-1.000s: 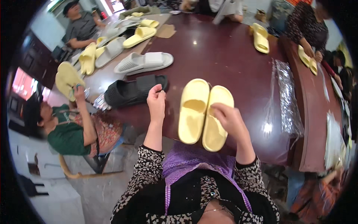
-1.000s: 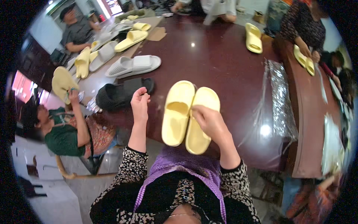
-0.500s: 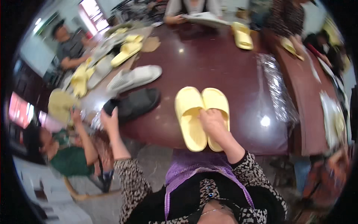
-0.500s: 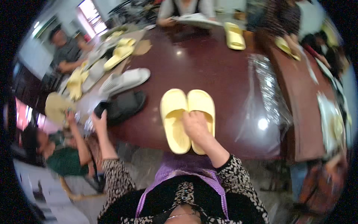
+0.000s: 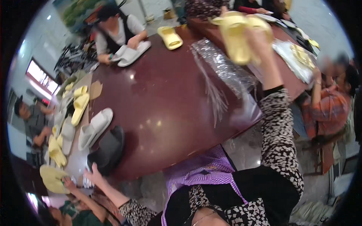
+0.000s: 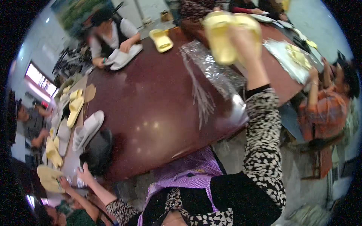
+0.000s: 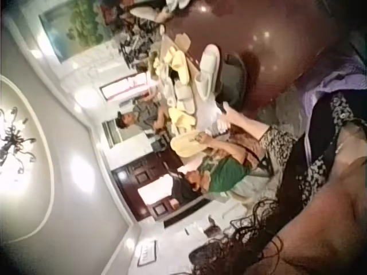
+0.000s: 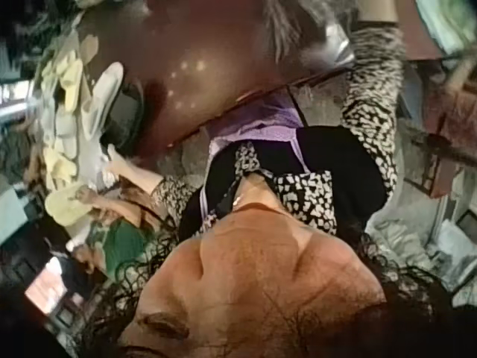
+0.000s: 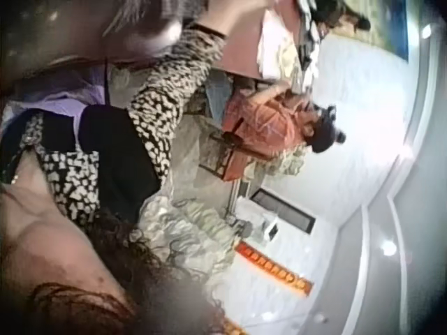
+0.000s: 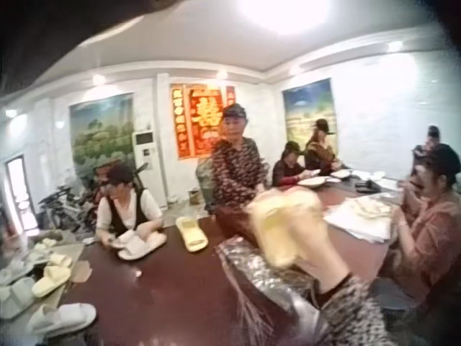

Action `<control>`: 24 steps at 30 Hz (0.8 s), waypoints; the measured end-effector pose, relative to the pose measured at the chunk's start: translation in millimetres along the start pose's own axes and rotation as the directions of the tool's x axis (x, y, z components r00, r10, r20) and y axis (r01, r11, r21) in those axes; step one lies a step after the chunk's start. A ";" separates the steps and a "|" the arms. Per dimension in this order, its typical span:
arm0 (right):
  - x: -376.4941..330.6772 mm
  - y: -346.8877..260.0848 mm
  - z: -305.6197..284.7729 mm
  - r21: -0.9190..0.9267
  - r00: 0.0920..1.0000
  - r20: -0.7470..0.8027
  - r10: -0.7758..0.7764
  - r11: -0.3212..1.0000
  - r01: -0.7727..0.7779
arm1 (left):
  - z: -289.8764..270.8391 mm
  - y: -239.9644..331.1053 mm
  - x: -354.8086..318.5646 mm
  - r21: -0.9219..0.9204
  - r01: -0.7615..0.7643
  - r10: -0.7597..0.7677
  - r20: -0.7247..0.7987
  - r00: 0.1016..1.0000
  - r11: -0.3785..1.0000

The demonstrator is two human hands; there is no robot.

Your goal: The person attaches pairs of slide sandals together by threading and locking plastic fasteners through each pair by hand.

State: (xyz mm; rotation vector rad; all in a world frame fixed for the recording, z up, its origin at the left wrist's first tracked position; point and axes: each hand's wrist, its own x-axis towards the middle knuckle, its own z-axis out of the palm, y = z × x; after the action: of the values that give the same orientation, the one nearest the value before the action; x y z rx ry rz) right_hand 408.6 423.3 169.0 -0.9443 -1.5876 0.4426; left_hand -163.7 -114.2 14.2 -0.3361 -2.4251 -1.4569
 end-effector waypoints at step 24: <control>-249.8 -76.0 152.1 0.452 0.717 0.672 0.185 0.664 -0.595 | 84.3 139.5 -149.3 -0.472 -0.037 0.185 0.272 0.944 0.881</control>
State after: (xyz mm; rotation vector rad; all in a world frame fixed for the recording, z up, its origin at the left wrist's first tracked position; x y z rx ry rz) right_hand 239.0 217.5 26.9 -0.6259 -1.5334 1.6467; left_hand 12.5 17.5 36.5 -0.8559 -2.1922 -2.0525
